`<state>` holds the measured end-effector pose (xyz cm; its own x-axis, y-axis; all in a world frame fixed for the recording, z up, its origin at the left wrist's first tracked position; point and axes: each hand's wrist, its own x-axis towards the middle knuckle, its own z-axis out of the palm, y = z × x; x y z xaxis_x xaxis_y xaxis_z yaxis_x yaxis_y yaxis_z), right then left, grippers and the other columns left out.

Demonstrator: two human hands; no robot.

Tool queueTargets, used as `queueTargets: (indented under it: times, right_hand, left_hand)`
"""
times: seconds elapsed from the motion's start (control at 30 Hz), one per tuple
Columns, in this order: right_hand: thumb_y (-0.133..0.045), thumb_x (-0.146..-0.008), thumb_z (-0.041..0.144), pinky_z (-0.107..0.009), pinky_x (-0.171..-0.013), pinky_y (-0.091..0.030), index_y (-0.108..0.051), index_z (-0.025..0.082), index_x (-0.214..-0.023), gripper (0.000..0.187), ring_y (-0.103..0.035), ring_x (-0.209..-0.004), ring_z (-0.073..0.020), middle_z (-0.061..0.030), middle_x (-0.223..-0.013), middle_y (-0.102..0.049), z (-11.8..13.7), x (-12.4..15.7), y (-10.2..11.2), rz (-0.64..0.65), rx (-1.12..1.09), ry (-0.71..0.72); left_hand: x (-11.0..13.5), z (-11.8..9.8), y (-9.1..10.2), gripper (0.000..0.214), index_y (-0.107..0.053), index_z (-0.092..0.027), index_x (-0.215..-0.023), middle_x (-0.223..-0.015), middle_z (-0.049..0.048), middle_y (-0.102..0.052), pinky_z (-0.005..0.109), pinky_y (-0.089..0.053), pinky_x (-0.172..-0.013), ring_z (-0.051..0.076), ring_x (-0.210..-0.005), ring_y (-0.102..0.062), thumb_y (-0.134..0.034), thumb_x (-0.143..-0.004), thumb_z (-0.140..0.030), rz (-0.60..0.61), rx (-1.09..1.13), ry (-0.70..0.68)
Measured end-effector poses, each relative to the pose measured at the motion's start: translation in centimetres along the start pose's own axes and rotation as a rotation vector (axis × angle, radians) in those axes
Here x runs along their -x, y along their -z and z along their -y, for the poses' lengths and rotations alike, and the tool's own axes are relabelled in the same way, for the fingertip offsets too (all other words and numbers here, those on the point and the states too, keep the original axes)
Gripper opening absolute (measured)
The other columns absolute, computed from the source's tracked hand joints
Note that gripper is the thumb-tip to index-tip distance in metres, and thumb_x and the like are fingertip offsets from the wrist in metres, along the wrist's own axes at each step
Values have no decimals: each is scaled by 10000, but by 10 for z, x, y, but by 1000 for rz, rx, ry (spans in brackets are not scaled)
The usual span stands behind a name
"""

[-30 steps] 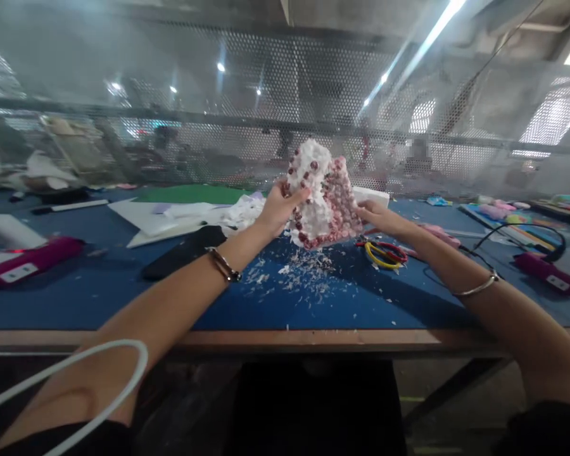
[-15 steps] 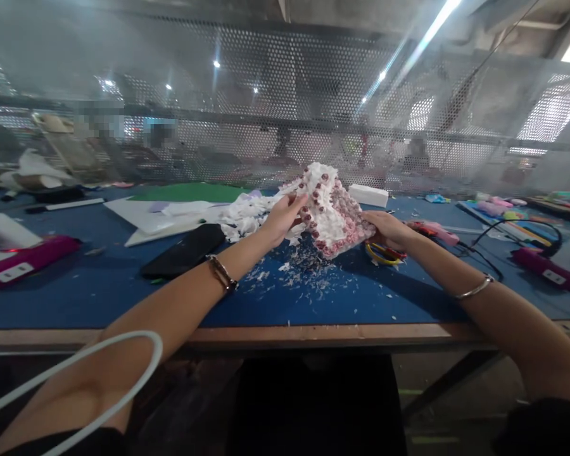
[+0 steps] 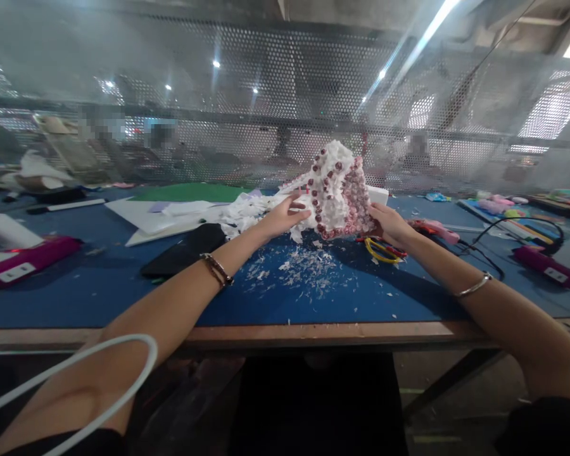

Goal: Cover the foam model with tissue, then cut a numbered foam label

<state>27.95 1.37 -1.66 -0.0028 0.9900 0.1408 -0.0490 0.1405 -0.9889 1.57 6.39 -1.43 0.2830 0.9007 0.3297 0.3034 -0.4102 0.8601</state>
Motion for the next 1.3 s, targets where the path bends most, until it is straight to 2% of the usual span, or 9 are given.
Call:
queueTargets:
  times: [0.1,0.2,0.4,0.6,0.77,0.87,1.0,1.17,1.3]
  right_hand:
    - [-477,-924,204,-264,-585,-571,-564,210,-941,89,-587,-619,-100,16,-796,-627,-3,0,-2,24,-45,19]
    - [-530,-897,238,-243,-561,-553,-551,221,-941,52,-574,-602,-92,28,-783,-619,-8,0,-5,62,-75,19]
    - [-593,-861,269,-247,-564,-553,-559,225,-1015,164,-602,-643,-102,2,-855,-657,-7,6,-8,116,-94,0]
    - [-693,-742,113,-214,-707,-571,-585,211,-1060,350,-650,-851,-115,-26,-1022,-683,-3,14,-10,266,-67,-40]
    - [-670,-744,103,-204,-666,-566,-609,177,-955,232,-643,-781,-104,-26,-937,-683,-7,8,-9,217,-137,-106]
    - [-630,-762,111,-209,-661,-555,-614,173,-910,161,-618,-724,-91,-16,-858,-672,-6,6,-6,175,-157,-93]
    - [-638,-746,124,-243,-688,-544,-629,183,-978,239,-611,-749,-110,-22,-895,-677,-4,8,-5,166,-167,-66]
    - [-659,-724,143,-280,-772,-532,-634,190,-1004,285,-611,-790,-120,-28,-956,-681,-4,8,-4,166,-174,-34]
    - [-627,-745,123,-271,-741,-531,-624,195,-1048,312,-619,-776,-116,-22,-974,-680,-4,8,-3,170,-165,-20]
  left_hand:
    - [2,3,-5,734,-414,-143,-1437,-1290,189,-607,382,-499,-893,296,-1131,-615,-683,-790,-361,56,4,17]
    - [3,6,-8,656,-504,-146,-1370,-1217,175,-657,368,-508,-874,302,-1119,-625,-687,-788,-388,89,25,3]
    - [2,8,-7,566,-584,-128,-1244,-1186,158,-664,314,-503,-848,267,-1091,-625,-722,-749,-366,87,79,-31]
    - [-1,7,-4,486,-623,-107,-1100,-994,122,-678,249,-483,-640,166,-780,-641,-697,-768,-454,69,128,26]
    - [-3,5,2,433,-657,-150,-946,-888,93,-669,261,-464,-557,124,-597,-571,-597,-827,-562,95,145,80]
    - [0,0,5,302,-673,-152,-904,-726,49,-621,232,-348,-467,86,-476,-446,-608,-847,-441,127,98,104]
    - [6,-11,8,155,-699,-165,-917,-538,-26,-434,230,-261,-466,86,-449,-369,-581,-836,-224,144,10,110]
    - [2,-14,19,197,-719,-179,-892,-537,-22,-429,254,-294,-508,108,-473,-384,-542,-809,-155,-6,-135,117]
    - [-13,2,38,245,-653,-159,-984,-623,-7,-487,268,-339,-558,143,-535,-425,-497,-796,-131,-363,-246,151]
